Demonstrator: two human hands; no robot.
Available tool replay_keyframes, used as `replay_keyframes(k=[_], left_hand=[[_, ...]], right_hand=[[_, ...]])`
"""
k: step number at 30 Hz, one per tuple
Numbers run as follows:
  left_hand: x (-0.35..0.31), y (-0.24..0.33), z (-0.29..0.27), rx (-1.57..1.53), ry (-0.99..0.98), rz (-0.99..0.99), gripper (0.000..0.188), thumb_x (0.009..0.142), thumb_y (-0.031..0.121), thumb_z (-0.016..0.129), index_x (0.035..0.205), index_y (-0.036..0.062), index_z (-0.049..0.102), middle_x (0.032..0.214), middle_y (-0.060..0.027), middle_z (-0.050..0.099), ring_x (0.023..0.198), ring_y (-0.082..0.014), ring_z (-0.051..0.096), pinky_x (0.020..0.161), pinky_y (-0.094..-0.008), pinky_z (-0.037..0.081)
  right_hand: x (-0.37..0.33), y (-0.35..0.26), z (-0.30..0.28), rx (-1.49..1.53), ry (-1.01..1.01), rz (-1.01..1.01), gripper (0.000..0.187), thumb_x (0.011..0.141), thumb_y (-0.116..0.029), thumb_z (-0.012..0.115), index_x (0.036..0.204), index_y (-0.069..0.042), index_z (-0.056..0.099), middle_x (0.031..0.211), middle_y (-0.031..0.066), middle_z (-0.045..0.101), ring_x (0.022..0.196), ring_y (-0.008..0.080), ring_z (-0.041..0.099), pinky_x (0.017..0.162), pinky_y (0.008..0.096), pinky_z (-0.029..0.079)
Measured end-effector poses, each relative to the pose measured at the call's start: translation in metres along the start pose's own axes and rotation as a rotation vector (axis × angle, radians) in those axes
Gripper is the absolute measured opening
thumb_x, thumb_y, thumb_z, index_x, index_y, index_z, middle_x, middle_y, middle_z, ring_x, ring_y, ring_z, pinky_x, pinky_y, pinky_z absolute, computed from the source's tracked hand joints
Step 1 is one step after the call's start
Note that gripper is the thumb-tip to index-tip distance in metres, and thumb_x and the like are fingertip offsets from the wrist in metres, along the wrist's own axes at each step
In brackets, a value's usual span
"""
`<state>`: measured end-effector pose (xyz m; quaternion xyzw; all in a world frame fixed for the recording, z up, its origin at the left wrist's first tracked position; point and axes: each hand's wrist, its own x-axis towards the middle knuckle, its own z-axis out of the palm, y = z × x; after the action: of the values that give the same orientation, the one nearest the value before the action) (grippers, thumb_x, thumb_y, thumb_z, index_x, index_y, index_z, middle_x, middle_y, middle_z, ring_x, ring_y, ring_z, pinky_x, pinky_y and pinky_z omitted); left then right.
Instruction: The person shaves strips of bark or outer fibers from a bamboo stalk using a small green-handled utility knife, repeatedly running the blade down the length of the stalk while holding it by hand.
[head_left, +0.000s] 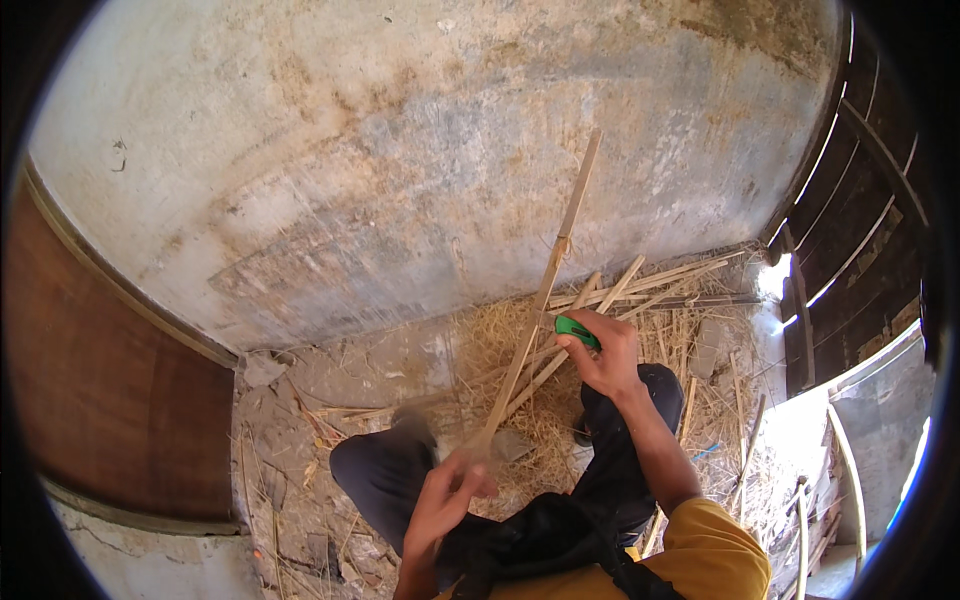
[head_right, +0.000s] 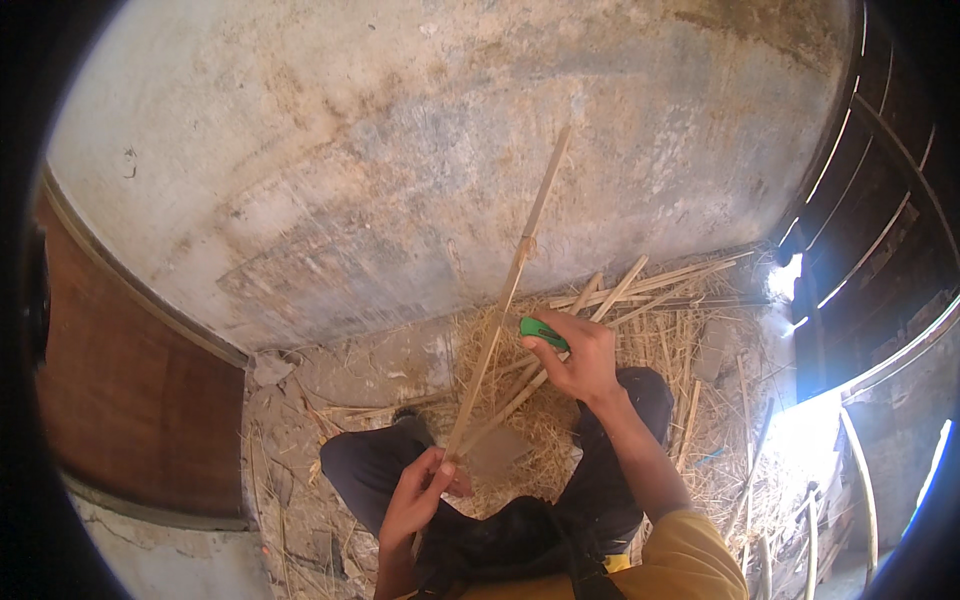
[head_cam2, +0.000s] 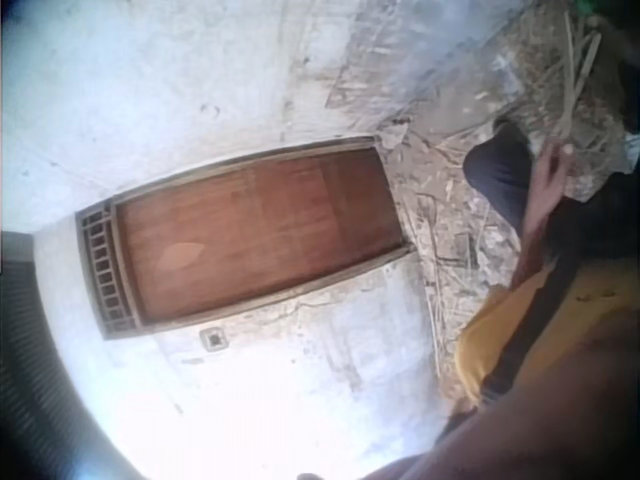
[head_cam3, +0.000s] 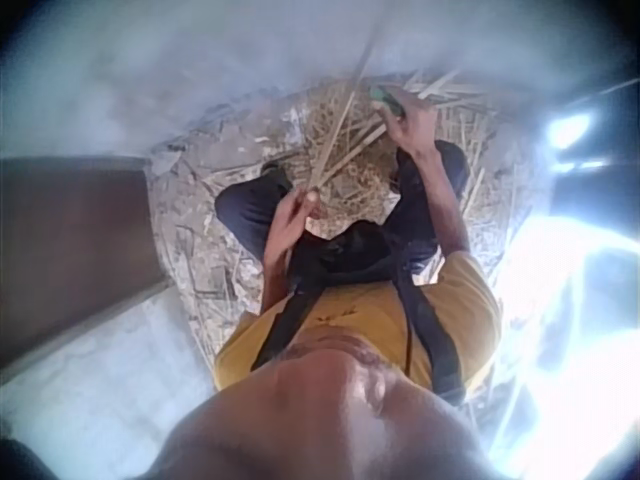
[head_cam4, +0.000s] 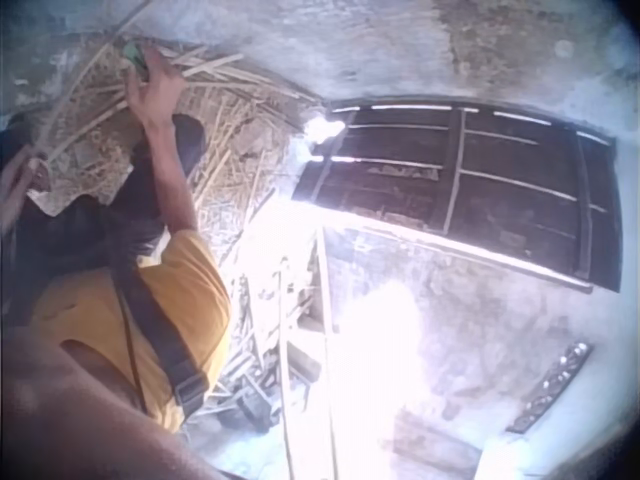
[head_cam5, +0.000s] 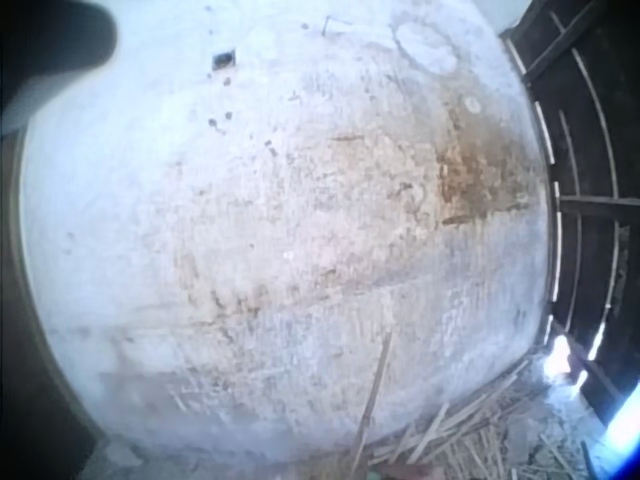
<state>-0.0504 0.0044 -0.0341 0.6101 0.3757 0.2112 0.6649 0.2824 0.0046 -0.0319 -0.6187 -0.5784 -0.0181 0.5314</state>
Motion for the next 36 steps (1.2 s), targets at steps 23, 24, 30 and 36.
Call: replay_keyframes(k=[23,24,30,36], left_hand=[[0.016,0.011,0.035,-0.026,0.273,0.144,0.034,0.108,0.012,0.069,0.140,-0.0001,0.071,0.071,0.0117,0.053,0.057,0.0025,0.040,0.050,-0.0206,0.027],[0.011,0.008,0.036,-0.031,0.262,0.113,0.034,0.108,0.012,0.069,0.139,-0.0005,0.072,0.071,0.0117,0.053,0.057,0.0025,0.039,0.050,-0.0207,0.027],[-0.008,-0.008,0.026,-0.164,0.216,0.000,0.033,0.108,0.013,0.069,0.138,-0.0017,0.072,0.070,0.0109,0.055,0.055,0.0026,0.038,0.049,-0.0214,0.026],[-0.015,-0.015,0.024,-0.166,0.245,0.017,0.033,0.109,0.013,0.069,0.138,-0.0020,0.071,0.069,0.0104,0.056,0.054,0.0026,0.039,0.048,-0.0208,0.027]], right_hand=[[0.001,-0.008,-0.004,-0.067,0.010,-0.070,0.029,0.088,-0.025,0.087,0.109,-0.007,0.080,0.096,0.0142,0.081,0.078,0.0311,0.078,0.068,0.0372,0.061],[0.007,-0.004,-0.008,-0.067,0.018,-0.004,0.029,0.088,-0.026,0.086,0.110,-0.007,0.080,0.096,0.0146,0.081,0.078,0.0315,0.078,0.068,0.0374,0.061],[0.006,-0.004,-0.001,-0.093,-0.038,-0.001,0.032,0.090,-0.030,0.086,0.112,-0.007,0.081,0.097,0.0159,0.081,0.079,0.0325,0.079,0.068,0.0382,0.061],[0.006,-0.009,0.007,-0.173,-0.018,-0.036,0.033,0.091,-0.031,0.086,0.113,-0.007,0.080,0.099,0.0152,0.081,0.080,0.0323,0.079,0.068,0.0390,0.061]])
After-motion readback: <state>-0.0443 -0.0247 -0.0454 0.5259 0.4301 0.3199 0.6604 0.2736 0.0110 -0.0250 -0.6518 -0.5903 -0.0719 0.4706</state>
